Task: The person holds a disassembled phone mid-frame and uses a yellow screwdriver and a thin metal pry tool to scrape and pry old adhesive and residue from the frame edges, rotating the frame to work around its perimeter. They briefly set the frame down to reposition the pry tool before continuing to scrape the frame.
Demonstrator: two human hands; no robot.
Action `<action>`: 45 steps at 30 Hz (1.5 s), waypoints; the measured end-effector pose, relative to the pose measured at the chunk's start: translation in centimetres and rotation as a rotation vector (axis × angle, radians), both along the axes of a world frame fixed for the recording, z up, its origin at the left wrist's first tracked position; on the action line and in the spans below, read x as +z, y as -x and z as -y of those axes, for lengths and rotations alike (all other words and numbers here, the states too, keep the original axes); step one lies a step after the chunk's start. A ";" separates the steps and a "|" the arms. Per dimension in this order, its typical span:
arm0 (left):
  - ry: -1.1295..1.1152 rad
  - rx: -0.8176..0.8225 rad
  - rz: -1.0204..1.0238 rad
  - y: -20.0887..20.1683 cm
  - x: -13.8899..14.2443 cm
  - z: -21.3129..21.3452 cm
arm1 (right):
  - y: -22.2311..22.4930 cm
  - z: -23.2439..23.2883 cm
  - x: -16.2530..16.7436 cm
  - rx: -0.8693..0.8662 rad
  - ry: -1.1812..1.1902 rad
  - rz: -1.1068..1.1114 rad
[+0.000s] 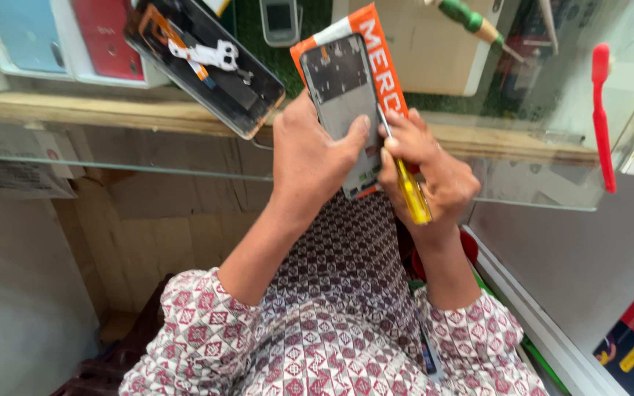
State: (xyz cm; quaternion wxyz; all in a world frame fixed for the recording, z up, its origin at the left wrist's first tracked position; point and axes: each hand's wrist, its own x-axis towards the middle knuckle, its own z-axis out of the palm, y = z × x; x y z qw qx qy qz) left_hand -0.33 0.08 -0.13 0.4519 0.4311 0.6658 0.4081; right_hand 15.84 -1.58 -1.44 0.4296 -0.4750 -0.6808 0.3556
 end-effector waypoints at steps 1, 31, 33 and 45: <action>0.015 0.001 -0.012 0.1 0.0 -0.2 | 0.1 -0.1 0.1 -0.004 -0.004 0.000; 0.041 0.011 0.008 -0.1 0.2 0.0 | 1.0 -0.8 -0.3 -0.006 -0.033 0.021; 0.019 0.008 0.011 -0.1 0.2 -0.1 | 1.0 -0.9 -0.3 -0.003 -0.022 0.019; 0.022 0.014 0.013 -0.1 0.0 0.0 | 1.0 -1.0 -0.5 -0.006 -0.023 0.028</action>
